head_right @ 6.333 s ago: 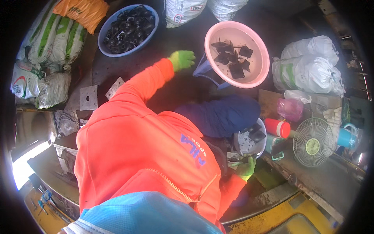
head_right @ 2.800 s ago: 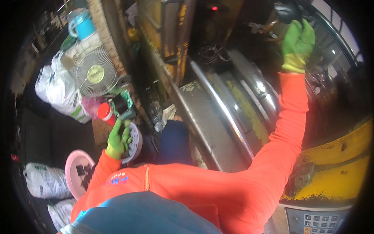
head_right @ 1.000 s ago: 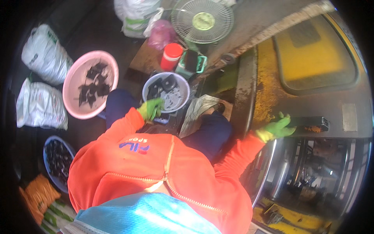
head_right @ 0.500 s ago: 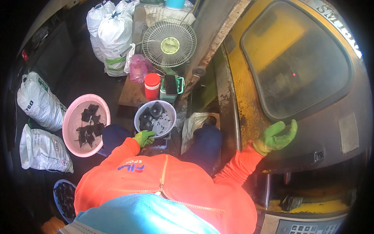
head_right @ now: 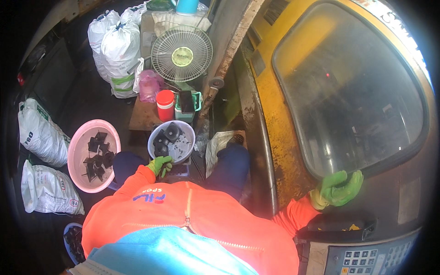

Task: The person sits on the floor and repeatedly picks up small dark metal parts from a white bowl, rubs them with a cloth, and places them into a pink bowl. The person continues this process for several parts.

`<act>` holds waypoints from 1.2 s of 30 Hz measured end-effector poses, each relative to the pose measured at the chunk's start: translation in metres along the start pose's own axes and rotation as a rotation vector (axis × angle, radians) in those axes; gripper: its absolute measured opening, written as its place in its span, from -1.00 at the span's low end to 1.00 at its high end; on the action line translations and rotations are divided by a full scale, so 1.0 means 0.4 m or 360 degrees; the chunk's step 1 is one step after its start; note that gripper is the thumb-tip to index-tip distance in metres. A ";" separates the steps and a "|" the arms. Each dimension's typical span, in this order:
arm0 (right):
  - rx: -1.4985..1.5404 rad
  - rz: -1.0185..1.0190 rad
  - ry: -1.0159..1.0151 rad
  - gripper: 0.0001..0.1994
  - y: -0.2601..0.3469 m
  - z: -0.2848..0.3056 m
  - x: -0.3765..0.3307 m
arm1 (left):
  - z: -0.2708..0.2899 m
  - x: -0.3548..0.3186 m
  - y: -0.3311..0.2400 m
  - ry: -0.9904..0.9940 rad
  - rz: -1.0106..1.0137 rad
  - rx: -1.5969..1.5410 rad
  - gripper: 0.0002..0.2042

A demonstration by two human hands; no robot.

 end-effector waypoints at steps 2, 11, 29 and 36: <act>0.0176 -0.0057 -0.0054 -0.77 -0.006 0.009 -0.007 | 0.008 -0.004 0.014 -0.0020 0.0144 -0.0125 -0.75; 0.0174 -0.0225 0.0074 -0.76 -0.037 0.011 -0.027 | 0.070 -0.100 0.030 -0.0456 0.0341 0.0072 -0.80; 0.0240 -0.0362 -0.0019 -0.81 -0.075 0.040 -0.039 | 0.105 -0.096 0.041 -0.0512 0.0241 0.0168 -0.78; 0.0219 -0.0406 0.0041 -0.80 -0.076 0.038 -0.040 | 0.107 -0.092 0.041 -0.0497 0.0240 0.0327 -0.79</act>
Point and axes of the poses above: each hand's wrist, its own x-axis towards the middle knuckle, its own z-axis out of the back of the hand, y = z × x, the point moved 9 cm from there along x, towards the middle knuckle, and after that the axes turned 10 degrees about -y, right-handed, at the moved point
